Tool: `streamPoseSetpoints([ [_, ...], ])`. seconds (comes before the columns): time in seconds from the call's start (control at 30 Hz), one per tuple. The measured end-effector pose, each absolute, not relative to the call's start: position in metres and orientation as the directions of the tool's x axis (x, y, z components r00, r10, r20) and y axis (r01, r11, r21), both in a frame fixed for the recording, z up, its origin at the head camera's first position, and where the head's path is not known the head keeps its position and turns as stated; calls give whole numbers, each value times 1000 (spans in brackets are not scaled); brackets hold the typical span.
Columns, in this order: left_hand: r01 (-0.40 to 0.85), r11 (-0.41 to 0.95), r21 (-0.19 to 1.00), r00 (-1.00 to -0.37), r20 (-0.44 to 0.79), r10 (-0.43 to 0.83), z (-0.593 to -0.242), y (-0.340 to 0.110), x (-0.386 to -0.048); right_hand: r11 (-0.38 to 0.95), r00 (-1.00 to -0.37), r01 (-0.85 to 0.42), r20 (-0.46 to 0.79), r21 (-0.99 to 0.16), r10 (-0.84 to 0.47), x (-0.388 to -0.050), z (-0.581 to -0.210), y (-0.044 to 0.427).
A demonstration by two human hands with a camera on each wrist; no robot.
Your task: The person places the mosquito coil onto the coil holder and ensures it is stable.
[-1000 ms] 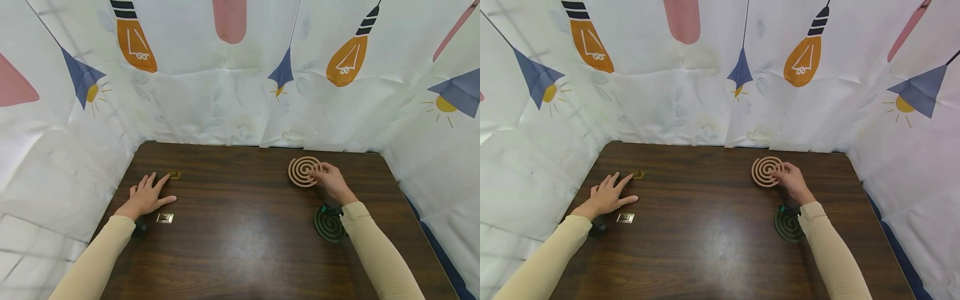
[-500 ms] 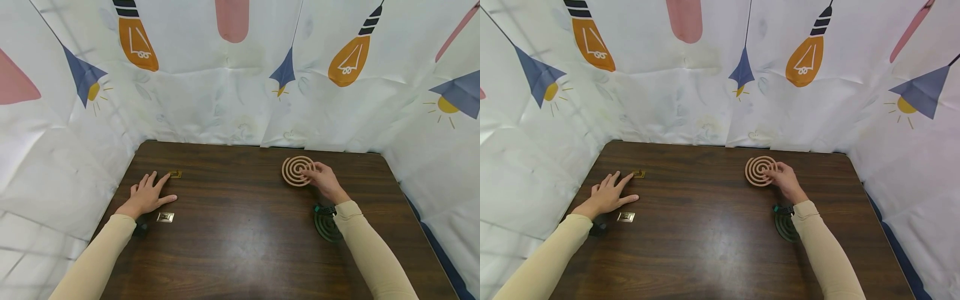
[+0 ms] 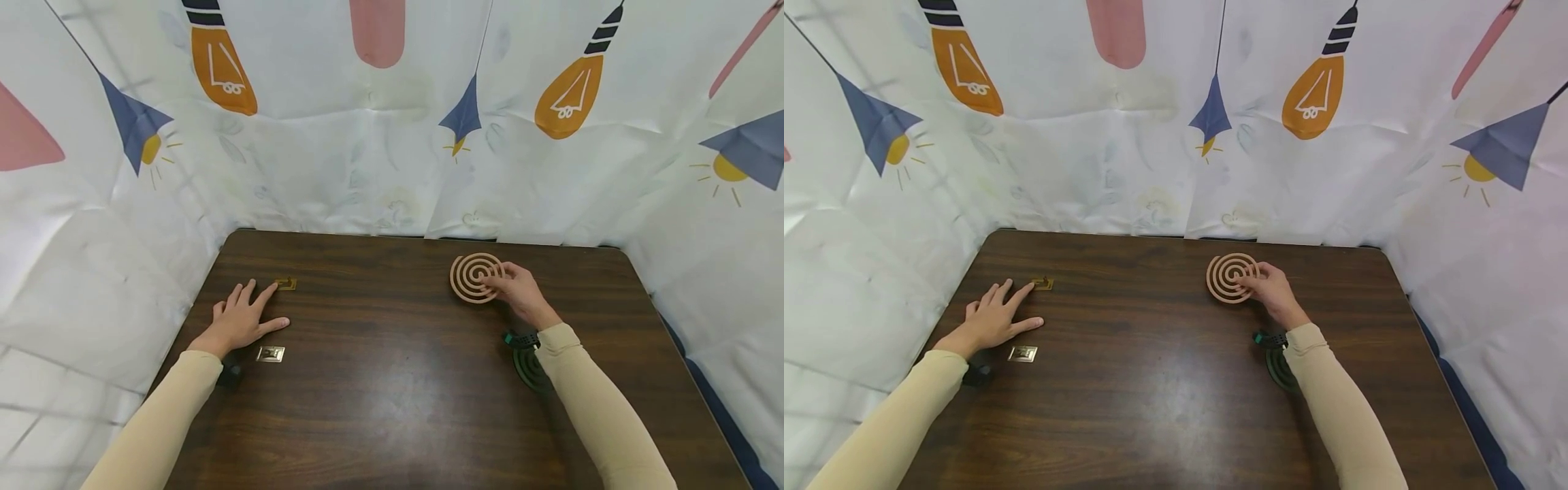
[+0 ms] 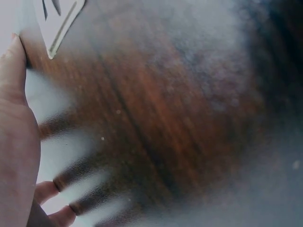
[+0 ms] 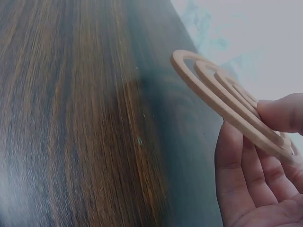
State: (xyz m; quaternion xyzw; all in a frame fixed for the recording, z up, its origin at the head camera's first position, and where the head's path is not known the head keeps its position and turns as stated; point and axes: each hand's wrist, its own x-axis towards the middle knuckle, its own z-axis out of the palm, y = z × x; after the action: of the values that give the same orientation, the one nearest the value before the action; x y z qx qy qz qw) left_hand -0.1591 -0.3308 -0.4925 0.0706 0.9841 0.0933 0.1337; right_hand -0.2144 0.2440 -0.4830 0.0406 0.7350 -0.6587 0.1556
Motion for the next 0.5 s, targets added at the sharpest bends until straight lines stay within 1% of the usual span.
streamPoseSetpoints([
  [0.5, 113, 973, 200, -956, -246, 162, -490, -329, -158, 116, -949, 259, -275, -959, -153, -217, -480, 221],
])
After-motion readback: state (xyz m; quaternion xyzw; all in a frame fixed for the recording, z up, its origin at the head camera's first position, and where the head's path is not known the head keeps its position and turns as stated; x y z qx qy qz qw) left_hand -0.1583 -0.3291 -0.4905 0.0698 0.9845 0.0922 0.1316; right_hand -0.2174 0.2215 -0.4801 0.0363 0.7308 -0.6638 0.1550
